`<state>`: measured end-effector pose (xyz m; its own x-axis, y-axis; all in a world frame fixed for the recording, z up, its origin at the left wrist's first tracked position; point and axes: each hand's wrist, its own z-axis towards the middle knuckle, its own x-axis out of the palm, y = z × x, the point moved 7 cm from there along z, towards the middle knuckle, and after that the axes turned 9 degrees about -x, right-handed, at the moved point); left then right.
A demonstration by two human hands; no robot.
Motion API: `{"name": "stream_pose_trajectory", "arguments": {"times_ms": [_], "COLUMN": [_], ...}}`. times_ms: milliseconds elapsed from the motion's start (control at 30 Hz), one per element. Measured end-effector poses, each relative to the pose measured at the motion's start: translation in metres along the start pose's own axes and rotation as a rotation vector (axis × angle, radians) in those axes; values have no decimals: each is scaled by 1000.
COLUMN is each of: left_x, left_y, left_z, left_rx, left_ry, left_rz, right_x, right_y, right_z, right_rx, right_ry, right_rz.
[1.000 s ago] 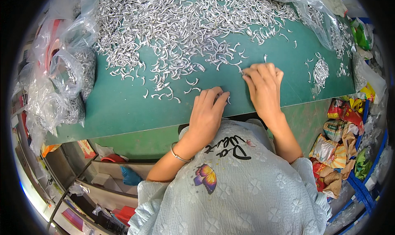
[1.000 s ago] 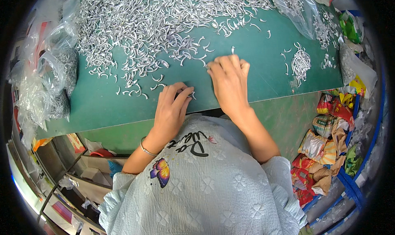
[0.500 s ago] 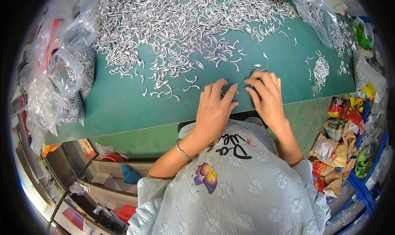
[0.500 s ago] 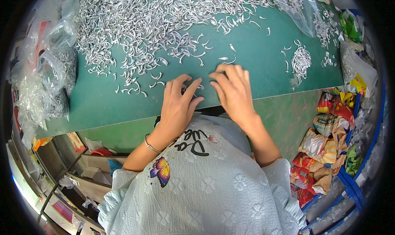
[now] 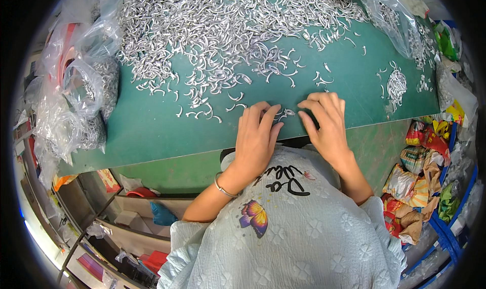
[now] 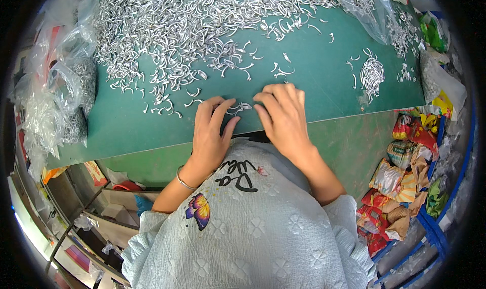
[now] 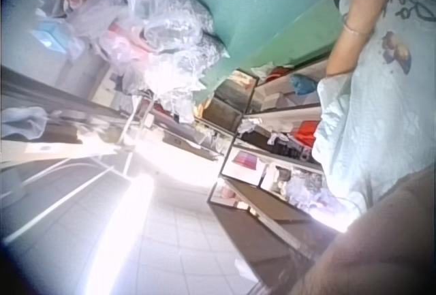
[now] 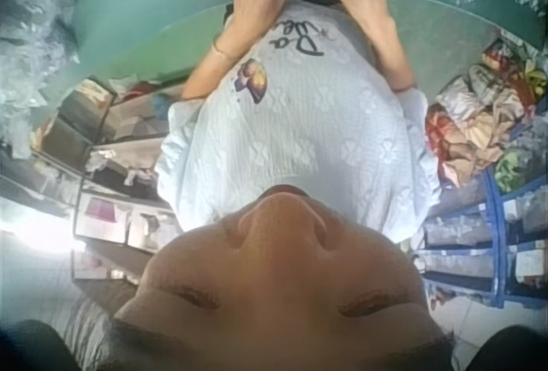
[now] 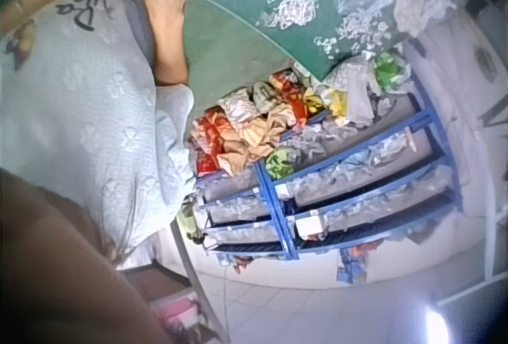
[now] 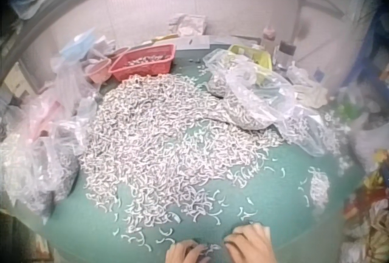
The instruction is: The person sorts through a pile of small curved silver metal pieces on a green workbench by hand, picking up individual pieces to move them into different areas or piles.
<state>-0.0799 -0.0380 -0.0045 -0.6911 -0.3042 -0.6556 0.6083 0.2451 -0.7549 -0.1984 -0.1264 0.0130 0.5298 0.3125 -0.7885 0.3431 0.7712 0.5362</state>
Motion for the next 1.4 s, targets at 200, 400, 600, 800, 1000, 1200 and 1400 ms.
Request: {"name": "stream_pose_trajectory", "arguments": {"times_ms": [200,400,600,800,1000,1200,1400], "left_x": [2,6,12,17,16,9,3], "left_y": [-5,-10,-8,-26,-10,-12,-3], "left_z": [4,6,4,8,8,-1,-8], "left_rx": [29,34,46,145,87,89,114], "left_ry": [39,63,68,8,-13,31,13], "left_rz": [50,51,62,127,50,84,3], "right_x": [7,-2,-11,-50,-61,-16,-67], "right_y": [8,-3,-6,-51,-59,-46,-66], "right_z": [-1,-4,-4,-17,-20,31,-5], "right_rx": [-50,18,38,233,218,181,286], "right_ry": [-15,26,24,-157,-263,-144,-215], "right_rz": [-21,88,197,21,-309,-379,-412]}}
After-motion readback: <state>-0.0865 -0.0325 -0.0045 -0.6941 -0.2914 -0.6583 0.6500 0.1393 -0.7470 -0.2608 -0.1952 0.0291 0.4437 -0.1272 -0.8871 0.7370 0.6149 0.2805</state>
